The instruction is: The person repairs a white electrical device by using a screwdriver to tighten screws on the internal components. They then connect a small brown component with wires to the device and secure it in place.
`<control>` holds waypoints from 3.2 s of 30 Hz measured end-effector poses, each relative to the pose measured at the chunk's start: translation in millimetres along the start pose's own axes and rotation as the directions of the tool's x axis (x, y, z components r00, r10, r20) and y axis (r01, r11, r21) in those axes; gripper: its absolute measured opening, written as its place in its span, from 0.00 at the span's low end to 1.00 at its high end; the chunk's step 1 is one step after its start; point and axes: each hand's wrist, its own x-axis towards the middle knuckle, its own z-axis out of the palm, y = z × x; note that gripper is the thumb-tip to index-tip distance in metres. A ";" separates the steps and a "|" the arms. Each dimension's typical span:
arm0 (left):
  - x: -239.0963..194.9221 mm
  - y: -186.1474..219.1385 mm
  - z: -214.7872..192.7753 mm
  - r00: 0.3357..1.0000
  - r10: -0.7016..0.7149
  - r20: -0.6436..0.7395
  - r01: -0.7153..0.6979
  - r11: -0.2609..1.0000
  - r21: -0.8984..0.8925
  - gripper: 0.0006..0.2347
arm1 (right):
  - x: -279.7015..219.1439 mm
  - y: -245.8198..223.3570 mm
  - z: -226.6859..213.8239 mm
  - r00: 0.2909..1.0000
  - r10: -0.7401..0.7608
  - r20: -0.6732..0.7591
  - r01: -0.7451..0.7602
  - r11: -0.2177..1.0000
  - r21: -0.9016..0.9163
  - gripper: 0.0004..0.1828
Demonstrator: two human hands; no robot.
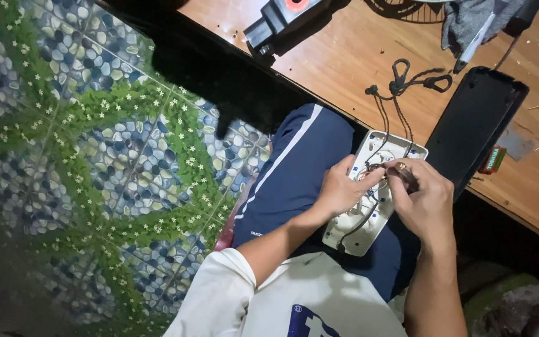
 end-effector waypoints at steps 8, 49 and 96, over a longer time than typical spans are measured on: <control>7.1 -15.5 5.8 0.999 0.005 0.034 -0.005 1.000 -0.005 0.23 | 1.2 4.4 5.1 1.000 -0.026 0.015 0.027 0.996 -0.081 0.04; -17.7 14.8 0.1 0.997 0.076 0.034 -0.078 0.995 0.055 0.19 | 2.7 10.6 0.8 0.998 -0.055 0.042 0.059 0.992 -0.112 0.08; -20.5 16.1 -6.8 0.989 0.128 0.072 -0.134 0.988 0.076 0.21 | -9.1 23.2 10.3 0.953 -0.304 0.009 0.300 0.934 -0.193 0.07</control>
